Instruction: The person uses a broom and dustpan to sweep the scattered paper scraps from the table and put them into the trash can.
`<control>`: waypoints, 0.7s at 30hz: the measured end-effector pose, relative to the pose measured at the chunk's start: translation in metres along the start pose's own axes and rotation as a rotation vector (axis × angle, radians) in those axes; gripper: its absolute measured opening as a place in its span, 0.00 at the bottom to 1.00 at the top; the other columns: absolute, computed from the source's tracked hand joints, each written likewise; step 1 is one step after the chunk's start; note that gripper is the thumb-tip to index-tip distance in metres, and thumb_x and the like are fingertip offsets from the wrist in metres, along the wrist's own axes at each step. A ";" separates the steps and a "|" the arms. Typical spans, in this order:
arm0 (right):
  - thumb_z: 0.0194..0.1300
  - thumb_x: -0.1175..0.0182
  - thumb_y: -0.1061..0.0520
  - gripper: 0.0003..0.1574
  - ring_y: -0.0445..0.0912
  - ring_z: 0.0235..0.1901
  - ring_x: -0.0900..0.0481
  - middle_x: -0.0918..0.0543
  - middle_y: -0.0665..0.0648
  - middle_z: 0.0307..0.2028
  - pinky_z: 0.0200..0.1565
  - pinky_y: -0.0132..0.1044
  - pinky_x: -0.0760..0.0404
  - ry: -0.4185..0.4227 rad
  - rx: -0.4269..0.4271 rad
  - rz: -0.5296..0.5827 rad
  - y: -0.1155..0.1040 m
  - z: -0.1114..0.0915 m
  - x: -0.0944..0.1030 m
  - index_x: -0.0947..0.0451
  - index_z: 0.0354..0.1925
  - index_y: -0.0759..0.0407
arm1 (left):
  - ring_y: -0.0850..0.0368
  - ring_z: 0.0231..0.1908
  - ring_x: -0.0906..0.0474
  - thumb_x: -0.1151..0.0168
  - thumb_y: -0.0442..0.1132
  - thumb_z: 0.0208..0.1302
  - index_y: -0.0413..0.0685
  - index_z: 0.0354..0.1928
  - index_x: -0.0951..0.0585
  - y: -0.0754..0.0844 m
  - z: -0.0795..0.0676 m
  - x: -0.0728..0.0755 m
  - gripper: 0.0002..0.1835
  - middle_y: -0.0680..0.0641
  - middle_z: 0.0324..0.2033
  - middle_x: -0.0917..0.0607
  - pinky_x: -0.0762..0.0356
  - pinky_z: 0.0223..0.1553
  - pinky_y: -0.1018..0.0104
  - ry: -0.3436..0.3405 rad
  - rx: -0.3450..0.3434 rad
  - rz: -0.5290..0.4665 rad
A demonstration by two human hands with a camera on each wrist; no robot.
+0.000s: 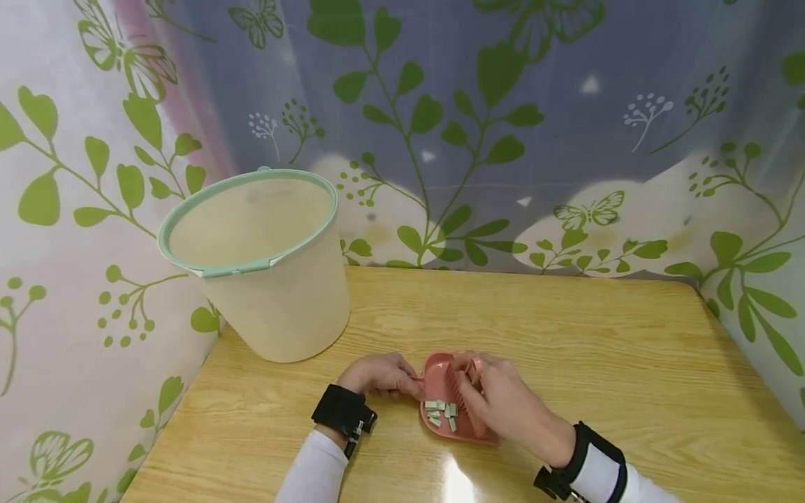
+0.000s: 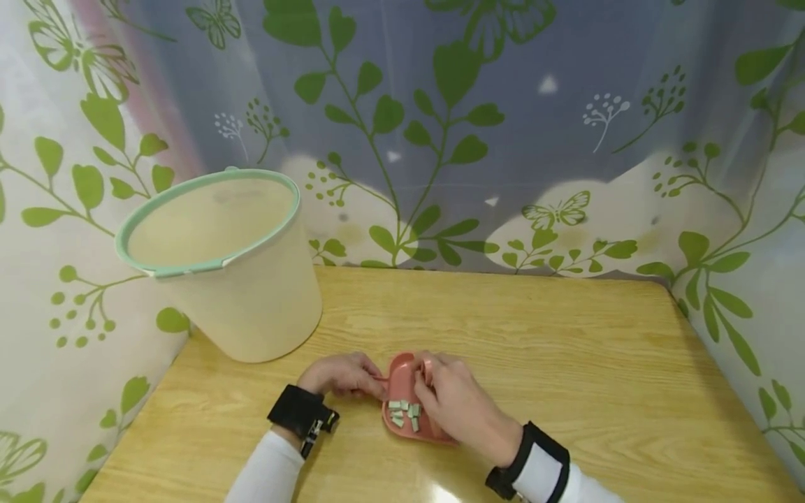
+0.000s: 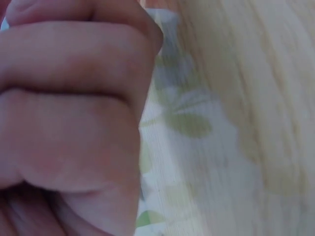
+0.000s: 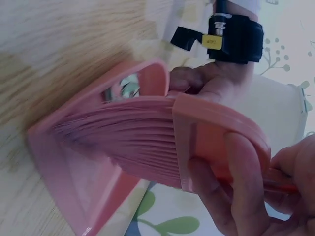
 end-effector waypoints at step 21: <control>0.72 0.38 0.63 0.12 0.35 0.35 0.18 0.12 0.54 0.47 0.27 0.30 0.27 0.031 0.064 0.021 0.029 -0.015 0.054 0.15 0.51 0.54 | 0.65 0.12 0.44 0.27 0.47 0.58 0.53 0.20 0.23 -0.053 -0.045 0.026 0.16 0.58 0.12 0.35 0.47 0.16 0.72 0.136 0.038 -0.108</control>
Point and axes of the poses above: each hand's wrist, its own z-axis towards the middle knuckle, its own x-axis out of the back of the hand, y = z × x, the point moved 3 cm from there along z, towards the middle knuckle
